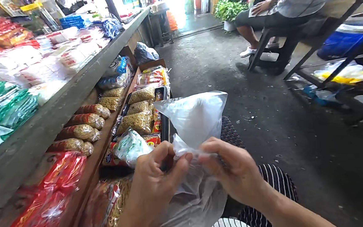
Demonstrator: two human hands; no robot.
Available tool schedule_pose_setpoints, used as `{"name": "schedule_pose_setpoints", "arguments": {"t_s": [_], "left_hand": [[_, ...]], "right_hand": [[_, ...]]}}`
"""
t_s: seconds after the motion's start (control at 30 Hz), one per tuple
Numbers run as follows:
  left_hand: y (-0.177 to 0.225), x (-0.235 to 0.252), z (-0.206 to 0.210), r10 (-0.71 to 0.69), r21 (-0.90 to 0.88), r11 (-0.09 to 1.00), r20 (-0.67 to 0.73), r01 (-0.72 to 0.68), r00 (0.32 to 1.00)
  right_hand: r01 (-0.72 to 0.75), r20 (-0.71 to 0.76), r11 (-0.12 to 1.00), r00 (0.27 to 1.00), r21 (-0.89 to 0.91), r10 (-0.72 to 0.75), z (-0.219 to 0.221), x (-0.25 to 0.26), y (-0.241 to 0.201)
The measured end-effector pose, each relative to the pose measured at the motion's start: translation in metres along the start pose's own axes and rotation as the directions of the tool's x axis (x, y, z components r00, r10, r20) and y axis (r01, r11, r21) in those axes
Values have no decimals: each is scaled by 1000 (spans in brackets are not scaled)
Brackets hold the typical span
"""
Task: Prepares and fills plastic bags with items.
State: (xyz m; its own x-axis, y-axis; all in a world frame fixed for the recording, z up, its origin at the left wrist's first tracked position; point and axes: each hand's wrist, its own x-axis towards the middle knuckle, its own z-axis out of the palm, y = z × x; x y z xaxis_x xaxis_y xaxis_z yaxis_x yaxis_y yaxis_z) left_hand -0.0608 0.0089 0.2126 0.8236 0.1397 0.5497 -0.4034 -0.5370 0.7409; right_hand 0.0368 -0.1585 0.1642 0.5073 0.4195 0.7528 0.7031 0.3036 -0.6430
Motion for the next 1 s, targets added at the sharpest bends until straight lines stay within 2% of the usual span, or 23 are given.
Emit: {"name": "schedule_pose_setpoints", "arguments": {"t_s": [0.07, 0.13, 0.23, 0.37, 0.5, 0.6, 0.7, 0.8, 0.83, 0.9, 1.0], "left_hand": [[-4, -1, -4, -8, -9, 1000, -1, 8, 1000], [-9, -4, -10, 11, -61, 998, 54, -8, 998], [-13, -6, -11, 37, -121, 992, 116, -23, 993], [-15, -5, -16, 11, -87, 996, 170, 4, 985], [-7, -1, -15, 12, -193, 981, 198, 27, 980], [-11, 2, -9, 83, -191, 980, 181, -48, 980], [-12, 10, -7, 115, -135, 987, 226, -86, 967], [-4, 12, 3, 49, 15, 998, 284, -55, 958], [-3, 12, 7, 40, 10, 999, 291, -45, 956], [0, 11, 10, 18, -19, 1000, 223, -14, 975], [-1, 14, -2, 64, -39, 997, 65, -61, 996]], "right_hand": [[-134, -24, 974, 990, 181, 141, -13, 5, -2], [-262, 39, 882, 962, 391, 269, -27, 9, -1], [-307, 94, 827, 950, 471, 299, -33, 9, 1], [-251, 98, 872, 968, 419, 231, -38, 6, 1], [-233, 111, 881, 972, 412, 205, -42, 4, 2], [-227, 110, 879, 974, 419, 199, -43, 1, 4], [-210, 103, 928, 977, 308, 187, -46, 1, 5], [-138, 107, 974, 987, 178, 120, -45, 5, 4], [-122, 106, 981, 989, 150, 107, -44, 6, 5], [-161, 173, 985, 974, 63, 148, -47, 6, 3], [-301, 361, 953, 884, -47, 297, -52, 2, -4]]}}
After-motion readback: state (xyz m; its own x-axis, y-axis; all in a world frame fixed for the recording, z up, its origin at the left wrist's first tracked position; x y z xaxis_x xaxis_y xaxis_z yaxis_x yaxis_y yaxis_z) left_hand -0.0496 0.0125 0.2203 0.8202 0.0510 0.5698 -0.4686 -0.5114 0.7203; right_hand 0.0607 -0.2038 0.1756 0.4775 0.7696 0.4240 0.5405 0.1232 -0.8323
